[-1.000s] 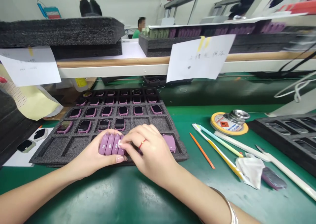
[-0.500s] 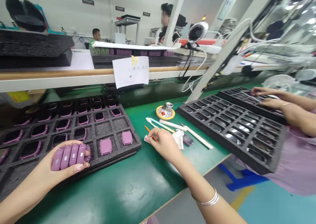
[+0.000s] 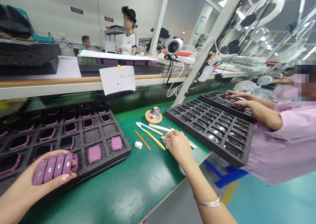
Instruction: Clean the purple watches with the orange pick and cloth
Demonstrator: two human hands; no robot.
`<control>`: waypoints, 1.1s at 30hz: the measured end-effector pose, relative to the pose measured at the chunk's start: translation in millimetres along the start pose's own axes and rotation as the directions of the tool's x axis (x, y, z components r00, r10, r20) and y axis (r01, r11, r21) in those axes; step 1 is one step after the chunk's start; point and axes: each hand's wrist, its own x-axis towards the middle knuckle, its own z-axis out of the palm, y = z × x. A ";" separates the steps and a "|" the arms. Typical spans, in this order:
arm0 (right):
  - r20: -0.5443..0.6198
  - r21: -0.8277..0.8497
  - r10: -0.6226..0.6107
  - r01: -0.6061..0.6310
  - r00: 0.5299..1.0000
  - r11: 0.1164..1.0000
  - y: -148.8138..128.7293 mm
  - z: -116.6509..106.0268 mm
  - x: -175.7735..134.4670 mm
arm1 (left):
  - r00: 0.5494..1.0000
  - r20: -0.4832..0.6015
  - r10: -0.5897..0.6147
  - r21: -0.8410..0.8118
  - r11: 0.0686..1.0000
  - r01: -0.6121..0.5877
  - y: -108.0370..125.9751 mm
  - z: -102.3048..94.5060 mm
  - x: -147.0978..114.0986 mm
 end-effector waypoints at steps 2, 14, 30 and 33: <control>-0.044 0.056 -0.041 0.044 0.998 0.997 -19.0 -6.9 3.6 | 0.998 0.056 -0.029 -0.024 0.999 0.030 2.3 -1.5 -1.6; -0.202 0.704 -0.745 0.623 0.635 0.340 -238.5 -27.6 -14.3 | 0.980 0.196 -0.027 -0.084 0.995 0.044 13.6 -10.4 -6.8; -0.124 0.637 -0.807 0.670 0.578 0.382 -251.4 -12.1 3.5 | 0.969 0.227 -0.096 -0.139 0.982 0.130 21.2 -8.0 -9.1; -0.185 0.637 -0.753 0.660 0.632 0.397 -251.6 -0.4 17.5 | 0.971 0.221 -0.085 -0.105 0.988 0.111 21.5 -10.1 -8.1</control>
